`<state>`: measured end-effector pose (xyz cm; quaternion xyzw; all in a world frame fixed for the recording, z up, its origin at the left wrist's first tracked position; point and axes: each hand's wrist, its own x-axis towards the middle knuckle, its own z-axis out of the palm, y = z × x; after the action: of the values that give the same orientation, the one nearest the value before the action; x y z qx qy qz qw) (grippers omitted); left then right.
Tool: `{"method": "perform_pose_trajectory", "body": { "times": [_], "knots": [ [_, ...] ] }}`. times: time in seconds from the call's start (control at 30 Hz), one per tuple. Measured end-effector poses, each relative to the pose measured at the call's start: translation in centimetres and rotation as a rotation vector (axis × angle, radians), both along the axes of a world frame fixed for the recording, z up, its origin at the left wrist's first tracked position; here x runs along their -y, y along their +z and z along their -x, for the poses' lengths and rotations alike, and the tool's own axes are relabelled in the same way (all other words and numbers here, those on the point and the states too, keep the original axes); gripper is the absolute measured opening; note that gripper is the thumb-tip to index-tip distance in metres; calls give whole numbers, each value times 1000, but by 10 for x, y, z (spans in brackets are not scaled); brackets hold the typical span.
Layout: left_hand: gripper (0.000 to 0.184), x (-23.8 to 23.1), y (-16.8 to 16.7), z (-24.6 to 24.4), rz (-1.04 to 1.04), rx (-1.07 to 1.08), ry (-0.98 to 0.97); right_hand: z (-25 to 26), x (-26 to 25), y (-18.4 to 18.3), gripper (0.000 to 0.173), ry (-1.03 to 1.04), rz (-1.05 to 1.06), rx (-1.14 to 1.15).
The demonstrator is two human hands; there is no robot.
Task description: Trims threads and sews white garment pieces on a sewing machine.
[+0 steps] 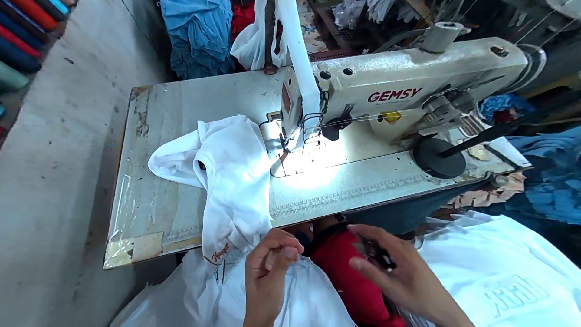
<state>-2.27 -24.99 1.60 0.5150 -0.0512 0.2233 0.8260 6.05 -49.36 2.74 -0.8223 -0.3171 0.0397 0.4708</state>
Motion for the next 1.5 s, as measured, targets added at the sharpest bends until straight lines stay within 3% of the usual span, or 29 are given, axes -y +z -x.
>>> {"method": "perform_pose_trajectory", "body": {
  "times": [0.13, 0.23, 0.47, 0.93, 1.17, 1.3, 1.37, 1.43, 1.5],
  "knots": [
    [18, 12, 1, 6, 12, 11, 12, 26, -45, 28, 39, 184, -212, -61],
    [18, 17, 5, 9, 9, 16, 45, 37, -64, 32, 35, 177, -284, -22],
    [19, 30, 4, 9, 61, 25, 76, 41, -75, 29, 28, 122, -289, 102],
    [20, 43, 3, 9, 167, 14, 78, 44, -79, 21, 26, 77, -273, 140],
    [19, 42, 3, 10, 82, -3, 119, 41, -77, 23, 23, 78, -272, 149],
    [21, 24, 0, 12, -192, 17, 187, 37, -66, 22, 33, 66, -243, 115],
    [21, 14, -3, 13, -28, 68, 75, 35, -59, 20, 38, 86, -221, 76],
    [24, 12, -3, 14, 379, 132, -83, 35, -55, 15, 38, 104, -212, 49],
    [24, 13, 0, 16, 651, 180, -169, 38, -54, 11, 37, 108, -200, 33]
  ]
}}
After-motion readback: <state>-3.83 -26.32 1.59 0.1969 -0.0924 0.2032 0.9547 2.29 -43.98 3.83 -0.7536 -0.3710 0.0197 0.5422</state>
